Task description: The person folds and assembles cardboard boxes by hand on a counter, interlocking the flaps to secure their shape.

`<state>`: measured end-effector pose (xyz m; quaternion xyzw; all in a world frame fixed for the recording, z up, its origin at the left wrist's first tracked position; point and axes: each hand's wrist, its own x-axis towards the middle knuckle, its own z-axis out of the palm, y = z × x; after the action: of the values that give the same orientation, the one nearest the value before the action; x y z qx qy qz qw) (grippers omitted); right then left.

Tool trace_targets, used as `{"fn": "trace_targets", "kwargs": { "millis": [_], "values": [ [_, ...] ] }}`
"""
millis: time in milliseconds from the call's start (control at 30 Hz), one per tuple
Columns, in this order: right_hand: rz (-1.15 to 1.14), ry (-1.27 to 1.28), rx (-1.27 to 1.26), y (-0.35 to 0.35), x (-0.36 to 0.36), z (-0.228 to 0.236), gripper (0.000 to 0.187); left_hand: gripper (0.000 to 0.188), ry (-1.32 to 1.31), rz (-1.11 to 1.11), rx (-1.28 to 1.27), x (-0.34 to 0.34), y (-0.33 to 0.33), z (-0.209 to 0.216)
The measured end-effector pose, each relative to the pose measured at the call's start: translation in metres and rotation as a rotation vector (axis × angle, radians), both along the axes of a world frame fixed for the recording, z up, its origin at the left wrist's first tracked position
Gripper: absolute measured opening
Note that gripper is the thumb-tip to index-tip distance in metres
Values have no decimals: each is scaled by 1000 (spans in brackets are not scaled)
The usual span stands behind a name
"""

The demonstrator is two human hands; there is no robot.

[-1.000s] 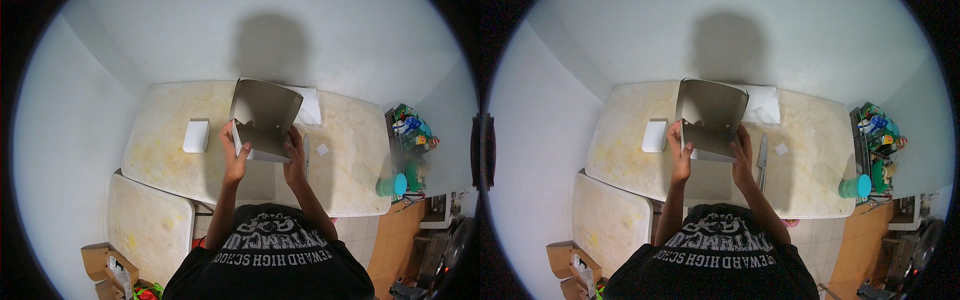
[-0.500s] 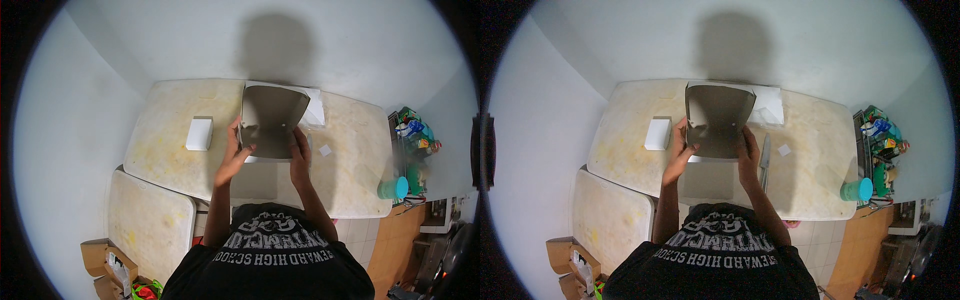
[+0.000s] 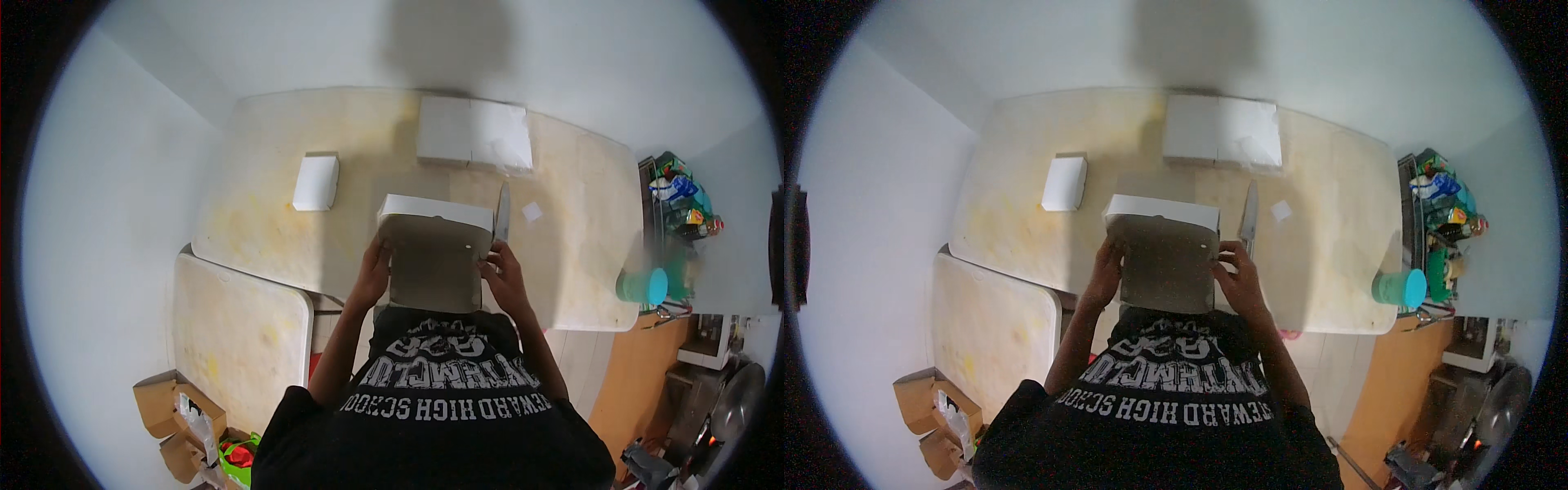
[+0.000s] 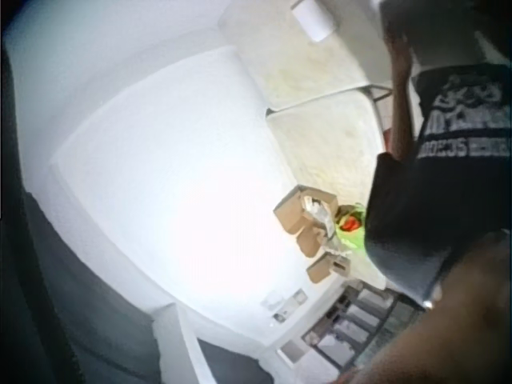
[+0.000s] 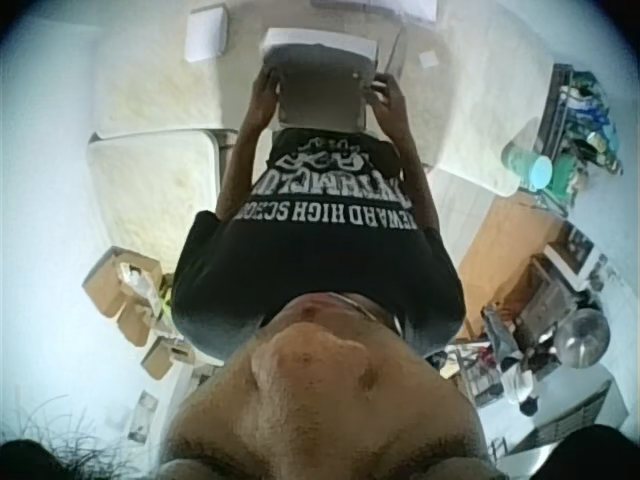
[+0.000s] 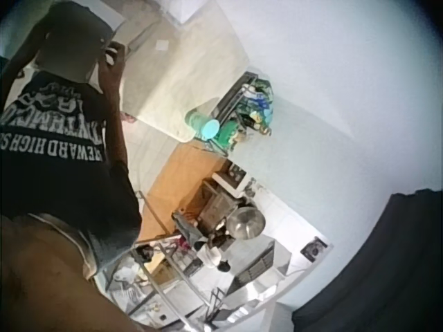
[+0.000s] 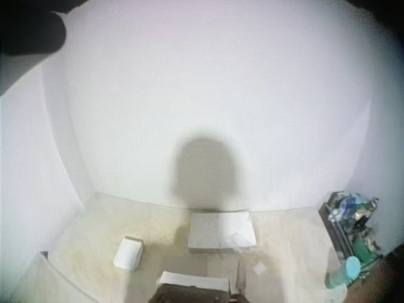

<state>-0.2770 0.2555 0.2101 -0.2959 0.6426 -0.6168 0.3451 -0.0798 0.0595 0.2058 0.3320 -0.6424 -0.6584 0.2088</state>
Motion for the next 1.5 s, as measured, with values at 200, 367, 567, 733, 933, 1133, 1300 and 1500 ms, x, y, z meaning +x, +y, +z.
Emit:
{"fn": "trace_targets", "kwargs": {
  "millis": [200, 367, 567, 733, 933, 1133, 1300, 1500],
  "values": [
    [78, 324, 219, 24, -8, 5, 21, 37, 9, -156, 183, 13, 18, -20],
    [218, 297, 233, 29, -23, -14, 21, 37, 92, -224, 134, 20, 16, -35],
    [324, 470, 157, 28, -22, -21, 40, 53, 20, -303, -257, 25, 24, -29],
    [265, 527, 89, 31, -4, -20, 45, 52, 53, -272, -319, 32, 32, -28],
    [308, 779, 84, 35, 4, -18, 47, 55, 52, -436, -383, 50, 37, -37],
    [457, 203, 121, 52, 5, -16, 60, 70, 158, -425, 6, 54, 49, -28],
    [360, 24, 75, 41, 18, 5, 77, 71, -69, -190, 336, 55, 43, -38],
    [384, 7, 134, 16, 16, 7, 68, 59, -112, -260, 408, 47, 25, -36]
  ]
}}
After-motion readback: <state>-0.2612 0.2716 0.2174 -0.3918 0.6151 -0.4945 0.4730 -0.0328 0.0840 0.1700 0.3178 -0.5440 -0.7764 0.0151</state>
